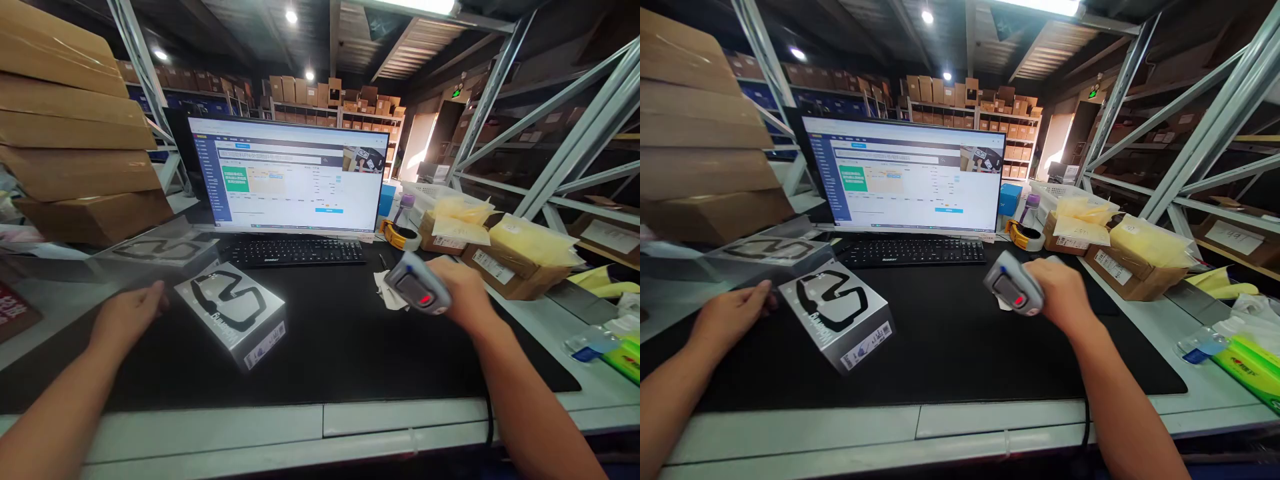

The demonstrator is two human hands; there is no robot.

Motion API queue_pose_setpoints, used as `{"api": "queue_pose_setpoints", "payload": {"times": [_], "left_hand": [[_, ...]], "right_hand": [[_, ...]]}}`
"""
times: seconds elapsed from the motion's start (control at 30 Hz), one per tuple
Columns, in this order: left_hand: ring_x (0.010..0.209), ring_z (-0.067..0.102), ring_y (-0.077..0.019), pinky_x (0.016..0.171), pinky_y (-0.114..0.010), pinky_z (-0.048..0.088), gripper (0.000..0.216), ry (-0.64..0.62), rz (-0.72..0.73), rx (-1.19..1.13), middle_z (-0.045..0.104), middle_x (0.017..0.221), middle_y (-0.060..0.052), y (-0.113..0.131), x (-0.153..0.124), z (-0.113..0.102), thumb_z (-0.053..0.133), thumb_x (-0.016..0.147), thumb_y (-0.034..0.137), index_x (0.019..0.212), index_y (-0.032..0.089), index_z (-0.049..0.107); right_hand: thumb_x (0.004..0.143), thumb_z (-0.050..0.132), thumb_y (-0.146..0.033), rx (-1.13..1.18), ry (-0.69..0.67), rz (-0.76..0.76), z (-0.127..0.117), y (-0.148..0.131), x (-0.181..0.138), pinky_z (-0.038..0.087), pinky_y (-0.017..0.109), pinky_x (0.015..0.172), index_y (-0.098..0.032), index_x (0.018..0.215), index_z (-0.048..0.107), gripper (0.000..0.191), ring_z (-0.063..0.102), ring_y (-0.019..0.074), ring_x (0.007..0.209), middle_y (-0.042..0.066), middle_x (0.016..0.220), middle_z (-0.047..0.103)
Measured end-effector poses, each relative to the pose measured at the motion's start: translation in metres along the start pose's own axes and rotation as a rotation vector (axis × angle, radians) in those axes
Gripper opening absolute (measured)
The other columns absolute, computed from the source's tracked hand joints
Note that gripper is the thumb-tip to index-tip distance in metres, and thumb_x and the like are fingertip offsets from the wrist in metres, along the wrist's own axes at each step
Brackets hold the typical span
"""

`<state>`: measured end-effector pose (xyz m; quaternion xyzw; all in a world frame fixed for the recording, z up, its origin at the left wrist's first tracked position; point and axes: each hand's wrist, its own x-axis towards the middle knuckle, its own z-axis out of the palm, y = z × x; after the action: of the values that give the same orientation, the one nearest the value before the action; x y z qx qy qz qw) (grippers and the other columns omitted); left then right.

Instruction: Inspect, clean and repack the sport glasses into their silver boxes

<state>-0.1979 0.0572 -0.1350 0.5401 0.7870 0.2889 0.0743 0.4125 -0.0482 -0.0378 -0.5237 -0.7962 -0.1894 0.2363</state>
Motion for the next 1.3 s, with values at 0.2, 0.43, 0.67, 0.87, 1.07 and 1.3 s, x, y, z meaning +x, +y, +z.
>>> {"api": "queue_pose_setpoints", "payload": {"times": [0.2,0.43,0.67,0.87,1.07,1.3], "left_hand": [[0.069,0.064,-0.024,0.062,-0.03,0.04,0.048,0.003,0.021,0.031,0.069,0.059,0.0,-0.002,0.0,0.0,0.036,0.089,0.06,0.065,0.027,0.063],[0.069,0.065,-0.0225,0.062,-0.029,0.041,0.048,-0.003,0.032,0.019,0.068,0.058,0.001,-0.004,0.004,0.002,0.037,0.089,0.058,0.065,0.026,0.064],[0.065,0.063,-0.0207,0.06,-0.028,0.04,0.046,0.014,0.028,0.015,0.067,0.057,0.002,-0.002,0.003,0.001,0.04,0.089,0.055,0.066,0.025,0.065],[0.063,0.061,-0.0204,0.058,-0.028,0.037,0.047,0.035,0.067,0.007,0.066,0.055,0.0,0.003,-0.004,0.0,0.039,0.09,0.053,0.065,0.022,0.065],[0.06,0.061,-0.0193,0.06,-0.028,0.039,0.052,0.041,0.105,-0.016,0.065,0.056,-0.002,0.006,-0.011,0.001,0.037,0.092,0.056,0.066,0.02,0.065],[0.057,0.061,-0.0215,0.058,-0.031,0.039,0.055,0.078,0.11,-0.031,0.065,0.055,-0.003,0.003,-0.01,0.004,0.036,0.091,0.059,0.06,0.023,0.063]], "right_hand": [[0.085,0.057,-0.011,0.164,-0.286,-0.19,0.042,-0.028,0.015,0.032,0.027,0.066,-0.02,0.084,0.064,0.012,0.057,0.0163,0.075,0.004,0.086,0.068],[0.084,0.059,-0.015,0.288,-0.325,-0.182,0.041,-0.024,0.011,0.039,0.025,0.068,-0.018,0.084,0.063,0.005,0.061,0.0171,0.078,0.005,0.085,0.066],[0.082,0.062,-0.018,0.345,-0.393,-0.16,0.038,-0.033,0.011,0.041,0.025,0.069,-0.02,0.095,0.069,0.016,0.064,0.0183,0.083,0.005,0.093,0.069],[0.08,0.065,-0.02,0.371,-0.476,-0.199,0.029,-0.048,0.007,0.041,0.026,0.07,-0.024,0.111,0.067,0.032,0.066,0.0189,0.083,0.004,0.098,0.071],[0.08,0.063,-0.017,0.414,-0.604,-0.256,0.021,-0.072,-0.003,0.041,0.027,0.067,-0.029,0.117,0.066,0.04,0.067,0.0181,0.08,0.001,0.094,0.071],[0.073,0.058,-0.01,0.209,-0.506,-0.323,0.045,-0.09,-0.019,0.044,0.034,0.068,-0.019,0.138,0.054,0.066,0.071,0.0257,0.085,0.009,0.106,0.072]]}}
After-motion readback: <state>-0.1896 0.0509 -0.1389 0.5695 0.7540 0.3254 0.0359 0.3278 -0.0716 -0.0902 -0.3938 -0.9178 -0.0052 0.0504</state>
